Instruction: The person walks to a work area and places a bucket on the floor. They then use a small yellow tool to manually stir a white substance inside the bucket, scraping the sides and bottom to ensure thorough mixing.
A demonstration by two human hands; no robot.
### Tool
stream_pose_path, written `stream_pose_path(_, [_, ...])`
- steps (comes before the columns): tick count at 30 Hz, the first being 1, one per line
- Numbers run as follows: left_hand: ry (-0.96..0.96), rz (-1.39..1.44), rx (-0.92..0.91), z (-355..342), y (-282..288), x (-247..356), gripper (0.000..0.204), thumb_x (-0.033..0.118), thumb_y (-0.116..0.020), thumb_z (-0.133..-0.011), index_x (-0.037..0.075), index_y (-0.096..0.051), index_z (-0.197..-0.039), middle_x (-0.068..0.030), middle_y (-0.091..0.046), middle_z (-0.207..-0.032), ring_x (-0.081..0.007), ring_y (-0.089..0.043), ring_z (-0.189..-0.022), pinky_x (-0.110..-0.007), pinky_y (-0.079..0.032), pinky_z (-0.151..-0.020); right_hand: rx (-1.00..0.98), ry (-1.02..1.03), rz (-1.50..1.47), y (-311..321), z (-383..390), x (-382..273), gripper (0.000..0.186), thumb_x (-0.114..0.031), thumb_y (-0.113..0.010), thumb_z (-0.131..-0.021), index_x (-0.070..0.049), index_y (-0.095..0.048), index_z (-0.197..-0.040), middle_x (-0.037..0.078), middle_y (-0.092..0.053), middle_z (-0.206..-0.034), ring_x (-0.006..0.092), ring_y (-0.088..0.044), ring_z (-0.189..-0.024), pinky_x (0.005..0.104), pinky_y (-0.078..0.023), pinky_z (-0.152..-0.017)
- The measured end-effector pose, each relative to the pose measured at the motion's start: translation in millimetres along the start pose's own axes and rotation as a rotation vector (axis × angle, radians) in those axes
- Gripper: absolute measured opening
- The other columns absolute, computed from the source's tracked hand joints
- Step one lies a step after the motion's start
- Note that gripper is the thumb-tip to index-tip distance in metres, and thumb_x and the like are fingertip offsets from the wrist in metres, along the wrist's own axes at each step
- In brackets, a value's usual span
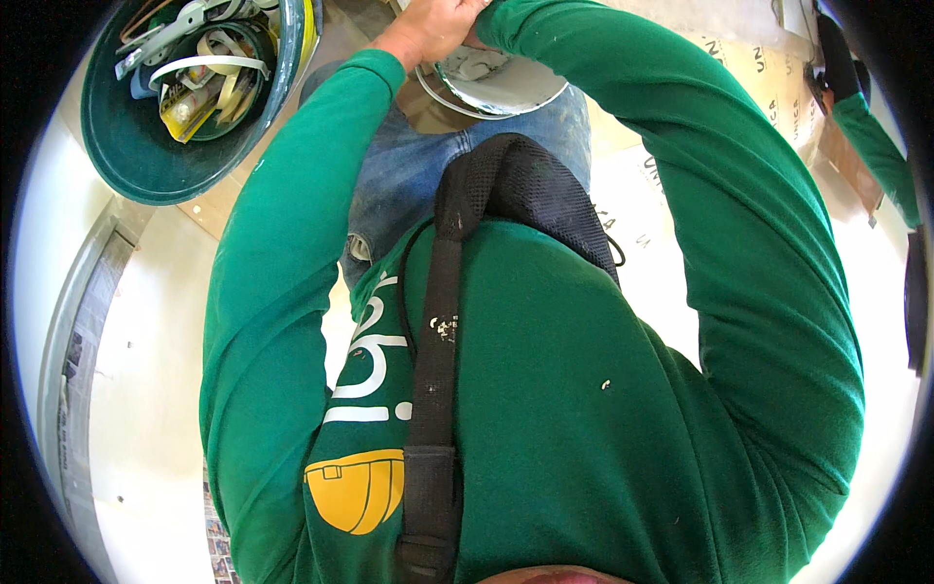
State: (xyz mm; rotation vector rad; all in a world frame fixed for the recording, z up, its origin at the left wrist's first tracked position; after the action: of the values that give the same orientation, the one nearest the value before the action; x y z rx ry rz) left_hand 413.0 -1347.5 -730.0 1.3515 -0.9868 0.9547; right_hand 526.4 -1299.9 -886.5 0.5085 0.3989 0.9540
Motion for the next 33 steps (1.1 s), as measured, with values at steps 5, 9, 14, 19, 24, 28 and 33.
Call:
stream_pose_path(5, [0.239, 0.124, -0.076, 0.3, -0.8, 2.3, 0.038, 0.031, -0.048, -0.102, -0.003, -0.060, -0.114, -0.0280, -0.066, -0.105, -0.0442, -0.063, -0.103, -0.044, -0.049, -0.086, -0.019, -0.008, 0.022, -5.2, 2.2, -2.4, 0.042, -0.031, -0.058, -0.091, -0.012, -0.066, -0.127, 0.014, -0.062, -0.134, 0.0329, -0.060, -0.121, 0.0484, -0.053, -0.094])
stream_pose_path(9, [0.176, 0.120, -0.042, -1.9, -3.8, -0.7, 0.039, 0.033, -0.048, -0.102, -0.002, -0.061, -0.114, -0.0281, -0.065, -0.106, -0.0451, -0.062, -0.102, -0.045, -0.049, -0.085, 0.053, -0.201, 0.002, -51.2, -10.6, -26.4, 0.042, -0.031, -0.058, -0.091, -0.013, -0.066, -0.128, 0.014, -0.061, -0.134, 0.0332, -0.060, -0.121, 0.0487, -0.053, -0.094])
stream_pose_path(14, [0.219, 0.108, 0.026, 10.0, 0.2, -3.5, 0.041, 0.037, -0.048, -0.102, 0.000, -0.061, -0.113, -0.0279, -0.066, -0.106, -0.0468, -0.060, -0.104, -0.046, -0.049, -0.086, -0.124, -0.192, 0.221, -50.6, 22.9, -79.0, 0.044, -0.031, -0.057, -0.091, -0.015, -0.063, -0.131, 0.013, -0.062, -0.133, 0.0337, -0.061, -0.120, 0.0491, -0.052, -0.093])
stream_pose_path(19, [0.206, 0.100, 0.003, 6.2, -7.1, -8.4, 0.044, 0.040, -0.048, -0.102, 0.000, -0.061, -0.114, -0.0280, -0.066, -0.104, -0.0469, -0.061, -0.102, -0.047, -0.049, -0.085, 0.025, 0.092, -0.062, -17.8, 38.4, -54.7, 0.035, -0.016, -0.058, -0.089, -0.012, -0.066, -0.124, 0.017, -0.068, -0.121, 0.0364, -0.066, -0.109, 0.0488, -0.053, -0.089])
stream_pose_path(24, [0.197, 0.090, -0.006, 6.7, -3.9, -11.8, 0.044, 0.041, -0.049, -0.102, 0.000, -0.061, -0.114, -0.0284, -0.067, -0.104, -0.0460, -0.063, -0.102, -0.046, -0.050, -0.085, -0.140, 0.092, 0.014, 35.8, 69.7, -18.2, 0.030, -0.011, -0.062, -0.085, -0.004, -0.070, -0.113, 0.020, -0.070, -0.113, 0.0370, -0.069, -0.105, 0.0484, -0.054, -0.088])
stream_pose_path(28, [0.206, 0.108, -0.010, 5.5, -9.6, -19.9, 0.044, 0.041, -0.051, -0.101, 0.000, -0.061, -0.116, -0.0261, -0.068, -0.111, -0.0428, -0.064, -0.107, -0.045, -0.051, -0.088, -0.128, -0.035, 0.008, 64.0, 111.1, -23.1, 0.027, -0.007, -0.066, -0.081, -0.002, -0.074, -0.106, 0.021, -0.071, -0.109, 0.0379, -0.069, -0.103, 0.0477, -0.056, -0.085])
stream_pose_path(33, [0.230, 0.065, 0.036, 4.4, -9.2, -16.8, 0.044, 0.040, -0.050, -0.102, 0.001, -0.060, -0.121, -0.0248, -0.068, -0.113, -0.0417, -0.064, -0.108, -0.045, -0.051, -0.090, 0.081, -0.077, -0.016, 56.2, 129.4, -15.1, 0.027, -0.008, -0.063, -0.084, -0.004, -0.073, -0.109, 0.020, -0.072, -0.110, 0.0361, -0.069, -0.104, 0.0477, -0.056, -0.086])
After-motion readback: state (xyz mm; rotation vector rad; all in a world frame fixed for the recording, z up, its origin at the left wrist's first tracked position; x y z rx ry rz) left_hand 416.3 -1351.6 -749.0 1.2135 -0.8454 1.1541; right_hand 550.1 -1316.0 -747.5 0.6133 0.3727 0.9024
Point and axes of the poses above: each hand's wrist, its own z-axis away from the middle knuckle, its own y-axis out of the back of the hand, x = y × z, the point moved 4 cm from there along -z, towards the middle knuckle
